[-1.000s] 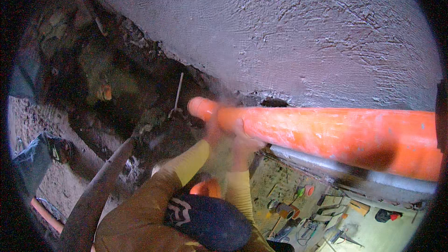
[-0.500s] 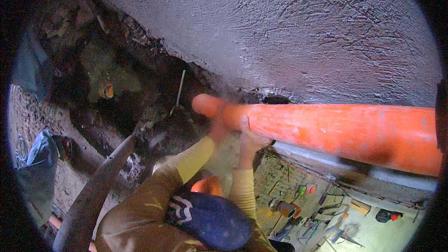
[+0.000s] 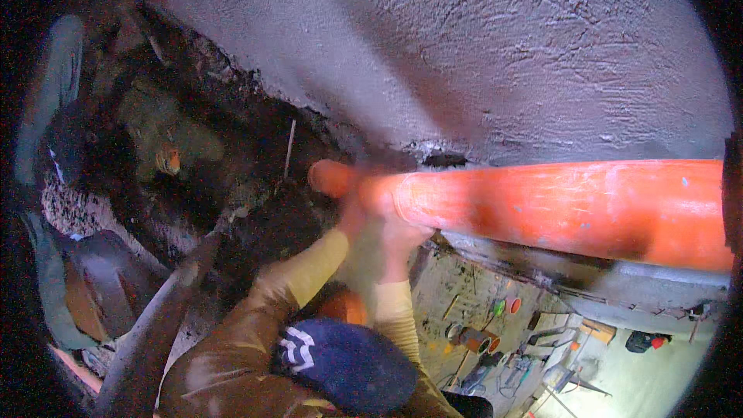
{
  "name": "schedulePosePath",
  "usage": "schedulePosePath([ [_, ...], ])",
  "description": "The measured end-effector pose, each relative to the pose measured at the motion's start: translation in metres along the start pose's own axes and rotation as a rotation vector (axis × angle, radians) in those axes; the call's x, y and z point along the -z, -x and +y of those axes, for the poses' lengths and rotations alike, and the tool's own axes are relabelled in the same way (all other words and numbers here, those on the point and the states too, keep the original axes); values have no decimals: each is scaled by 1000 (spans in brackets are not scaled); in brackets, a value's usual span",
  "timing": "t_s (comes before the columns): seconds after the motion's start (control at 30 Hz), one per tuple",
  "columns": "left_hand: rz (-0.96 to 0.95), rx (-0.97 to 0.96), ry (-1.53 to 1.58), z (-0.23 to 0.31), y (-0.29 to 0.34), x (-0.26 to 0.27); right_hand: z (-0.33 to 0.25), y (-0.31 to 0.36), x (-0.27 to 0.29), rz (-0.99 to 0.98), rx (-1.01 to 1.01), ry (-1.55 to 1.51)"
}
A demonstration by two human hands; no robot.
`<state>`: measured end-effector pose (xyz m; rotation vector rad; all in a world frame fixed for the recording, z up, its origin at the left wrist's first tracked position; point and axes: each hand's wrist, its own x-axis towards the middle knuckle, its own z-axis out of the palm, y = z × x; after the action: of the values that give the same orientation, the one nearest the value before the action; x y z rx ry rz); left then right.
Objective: The person assembles orange PVC pipes and fittings on the floor, applying adhesive to the joints and connecting them to a vertical pipe. They handle multiple pipe sections and elbow fittings, aligning and securing each connection.
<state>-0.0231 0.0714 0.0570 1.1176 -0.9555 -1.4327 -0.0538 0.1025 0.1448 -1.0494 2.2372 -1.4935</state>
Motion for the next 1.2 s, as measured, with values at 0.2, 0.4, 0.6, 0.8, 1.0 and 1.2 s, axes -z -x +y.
schedulePosePath([
  [0.2, -268, 269, 387, -3, -2, 21, 20, -11, -1, 83, 361, 287],
  [0.4, -356, 296, 401, -36, -35, 6, 1, -24, -9, -17, 29, -14],
  [0.6, -304, 343, 398, -50, -22, 6, 16, -24, -5, -23, 108, 57],
  [0.8, -242, 367, 407, -57, -13, 12, 35, -16, 3, -255, 84, 811],
  [1.0, -213, 378, 417, -63, -9, 20, 2, -3, -5, -225, 103, 341],
  [1.2, -263, 371, 406, -58, -17, 17, -7, 2, -9, -20, 117, -8],
])
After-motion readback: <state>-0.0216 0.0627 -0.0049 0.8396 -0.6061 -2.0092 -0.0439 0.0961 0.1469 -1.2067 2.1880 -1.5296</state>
